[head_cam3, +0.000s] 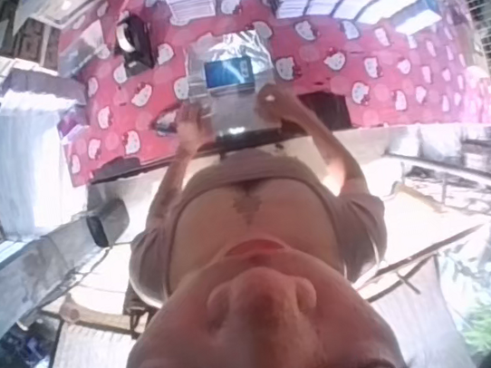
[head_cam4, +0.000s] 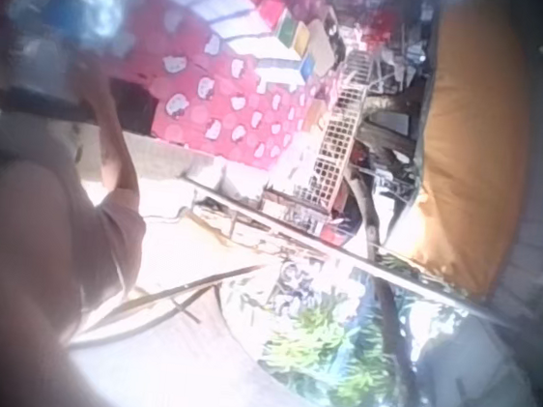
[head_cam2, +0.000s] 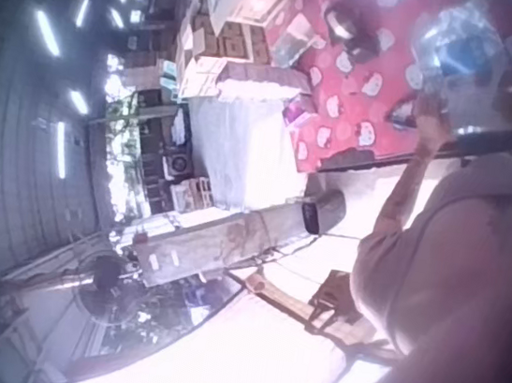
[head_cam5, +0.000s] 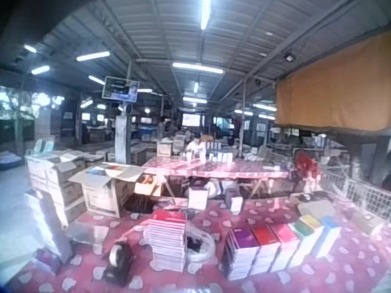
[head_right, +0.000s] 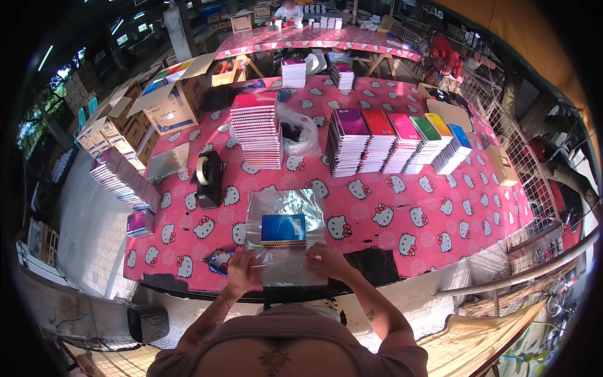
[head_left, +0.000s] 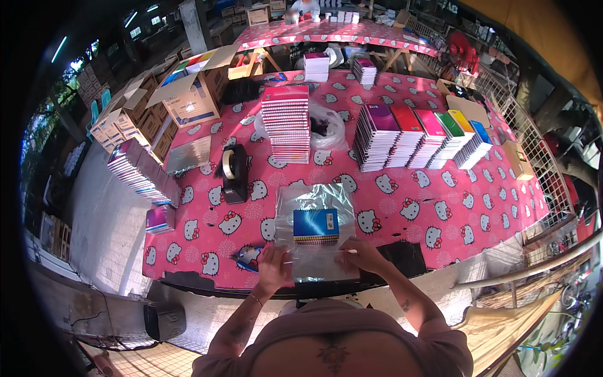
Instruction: The person picks up notebooks from stacks on a table, places them into plastic sleeves, and applies tape to seal the packaging.
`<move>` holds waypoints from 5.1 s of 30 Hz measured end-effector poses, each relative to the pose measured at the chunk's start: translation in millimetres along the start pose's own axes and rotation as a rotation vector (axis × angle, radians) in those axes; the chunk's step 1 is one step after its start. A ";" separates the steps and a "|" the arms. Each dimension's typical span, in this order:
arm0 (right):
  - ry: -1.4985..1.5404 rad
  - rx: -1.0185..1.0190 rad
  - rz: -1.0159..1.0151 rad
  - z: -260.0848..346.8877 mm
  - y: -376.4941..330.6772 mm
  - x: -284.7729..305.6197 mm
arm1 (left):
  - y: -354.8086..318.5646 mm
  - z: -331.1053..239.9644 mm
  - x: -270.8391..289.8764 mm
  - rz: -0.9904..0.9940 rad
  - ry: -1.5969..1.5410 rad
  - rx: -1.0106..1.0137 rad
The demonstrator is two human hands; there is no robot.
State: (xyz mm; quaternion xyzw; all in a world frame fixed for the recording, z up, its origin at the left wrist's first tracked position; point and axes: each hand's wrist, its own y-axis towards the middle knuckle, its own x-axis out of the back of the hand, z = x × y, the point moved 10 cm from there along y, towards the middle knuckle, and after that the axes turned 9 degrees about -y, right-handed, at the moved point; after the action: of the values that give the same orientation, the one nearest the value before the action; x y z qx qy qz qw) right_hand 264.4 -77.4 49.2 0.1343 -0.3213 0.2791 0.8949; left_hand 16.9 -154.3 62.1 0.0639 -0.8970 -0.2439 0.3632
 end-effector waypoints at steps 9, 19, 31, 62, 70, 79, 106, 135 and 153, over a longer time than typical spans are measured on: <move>-0.373 -0.147 -0.379 -5.9 30.3 49.6 | 31.2 94.3 -19.4 0.017 -0.612 0.577; -0.709 0.114 -0.279 71.4 39.1 -48.0 | 49.6 131.6 -29.6 -0.147 -0.825 0.680; -0.789 0.081 -0.277 77.4 45.4 -59.0 | 211.4 99.1 -157.2 0.671 0.410 -0.193; -0.795 0.103 -0.308 74.2 39.1 -64.3 | 121.1 -36.9 -68.2 0.200 0.119 -0.150; -0.900 0.124 -0.327 73.7 40.9 -67.2 | 118.6 -29.9 -77.5 0.292 0.151 -0.088; -0.777 0.179 -0.387 70.3 41.1 -61.0 | 116.1 -25.1 -84.2 0.427 0.129 -0.041; -1.034 0.293 -0.096 37.6 47.5 -36.9 | 70.3 -45.9 -75.2 0.302 0.247 -0.124; -0.799 0.213 -0.207 51.3 41.8 -10.5 | 86.9 246.8 49.4 -0.860 -1.155 0.788; -0.829 0.298 -0.209 51.9 52.2 -19.6 | 101.7 17.4 -57.3 0.086 -0.100 0.686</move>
State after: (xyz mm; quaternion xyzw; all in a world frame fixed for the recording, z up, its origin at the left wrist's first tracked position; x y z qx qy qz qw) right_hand 195.4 -65.2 78.9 0.3938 -0.5935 0.1534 0.6850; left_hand 53.0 -42.1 65.0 0.1323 -0.9452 0.0843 0.2863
